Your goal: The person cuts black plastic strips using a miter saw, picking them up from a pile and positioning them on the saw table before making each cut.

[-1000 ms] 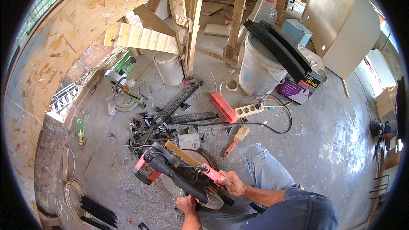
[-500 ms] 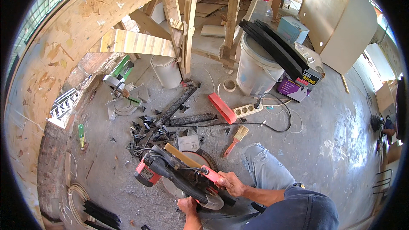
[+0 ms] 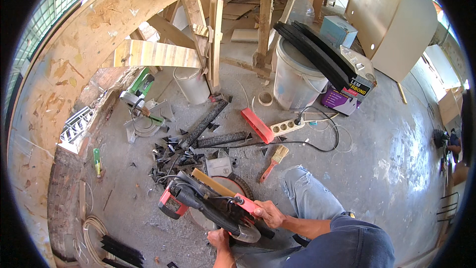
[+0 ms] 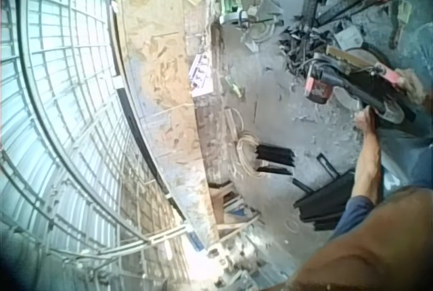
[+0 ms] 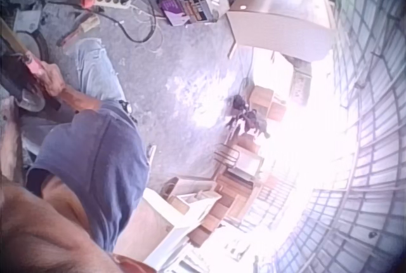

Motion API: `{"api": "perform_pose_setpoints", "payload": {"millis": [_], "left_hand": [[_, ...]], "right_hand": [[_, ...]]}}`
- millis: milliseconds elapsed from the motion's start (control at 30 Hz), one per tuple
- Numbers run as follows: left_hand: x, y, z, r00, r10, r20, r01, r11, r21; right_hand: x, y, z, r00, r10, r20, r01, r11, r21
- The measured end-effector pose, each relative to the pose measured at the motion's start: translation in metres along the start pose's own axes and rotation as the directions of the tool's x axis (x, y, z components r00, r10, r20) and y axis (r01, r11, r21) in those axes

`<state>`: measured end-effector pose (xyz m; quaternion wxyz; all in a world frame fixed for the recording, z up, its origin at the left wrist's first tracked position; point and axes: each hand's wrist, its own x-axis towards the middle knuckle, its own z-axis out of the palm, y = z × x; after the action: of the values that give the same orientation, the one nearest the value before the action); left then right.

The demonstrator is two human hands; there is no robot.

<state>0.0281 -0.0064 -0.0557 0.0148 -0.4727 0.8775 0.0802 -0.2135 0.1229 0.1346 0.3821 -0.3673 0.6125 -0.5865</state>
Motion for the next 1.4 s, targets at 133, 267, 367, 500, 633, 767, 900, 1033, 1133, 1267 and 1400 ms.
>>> {"api": "perform_pose_setpoints", "payload": {"millis": [133, 267, 367, 500, 633, 767, 900, 1033, 1133, 1267, 1400], "left_hand": [[-0.003, -0.014, 0.01, 0.98, -0.196, -0.022, 0.194, 0.979, -0.07], [0.007, 0.004, -0.015, 0.99, -0.024, 0.141, 0.019, 0.999, 0.04], [0.009, 0.002, -0.003, 0.867, -0.489, 0.098, 0.497, 0.835, -0.236], [0.011, -0.019, 0.014, 0.933, -0.312, 0.178, 0.348, 0.907, -0.236], [0.006, -0.039, 0.013, 0.965, -0.215, 0.149, 0.239, 0.957, -0.166], [0.015, 0.021, -0.033, 0.753, -0.592, 0.288, 0.658, 0.694, -0.292], [0.009, 0.009, -0.04, 0.713, -0.637, 0.294, 0.702, 0.645, -0.303], [-0.002, 0.039, -0.069, 0.639, -0.705, 0.309, 0.769, 0.577, -0.274], [-0.018, 0.025, -0.067, 0.616, -0.71, 0.341, 0.788, 0.562, -0.253], [-0.034, 0.039, -0.085, 0.528, -0.756, 0.387, 0.849, 0.475, -0.232], [-0.057, 0.026, -0.075, 0.521, -0.735, 0.434, 0.854, 0.445, -0.271]], "right_hand": [[0.001, 0.016, 0.002, 0.998, -0.059, 0.03, 0.06, 0.996, -0.062], [-0.002, 0.025, -0.004, 0.994, -0.095, 0.05, 0.1, 0.99, -0.102], [0.0, 0.021, 0.001, 0.986, -0.164, -0.004, 0.162, 0.977, -0.136], [-0.002, 0.02, 0.001, 0.977, -0.207, -0.046, 0.196, 0.964, -0.18], [0.0, 0.022, 0.01, 0.978, -0.203, -0.047, 0.195, 0.971, -0.139], [-0.003, 0.026, -0.003, 0.975, -0.206, -0.081, 0.19, 0.967, -0.167], [-0.001, 0.025, 0.008, 0.976, -0.196, -0.09, 0.18, 0.97, -0.162], [0.001, 0.035, 0.009, 0.955, -0.247, -0.163, 0.232, 0.967, -0.102], [0.0, 0.038, 0.013, 0.967, -0.221, -0.129, 0.203, 0.969, -0.142], [0.0, 0.043, 0.011, 0.968, -0.204, -0.149, 0.202, 0.979, -0.033], [0.001, 0.046, 0.014, 0.969, -0.186, -0.162, 0.193, 0.981, 0.033]]}}
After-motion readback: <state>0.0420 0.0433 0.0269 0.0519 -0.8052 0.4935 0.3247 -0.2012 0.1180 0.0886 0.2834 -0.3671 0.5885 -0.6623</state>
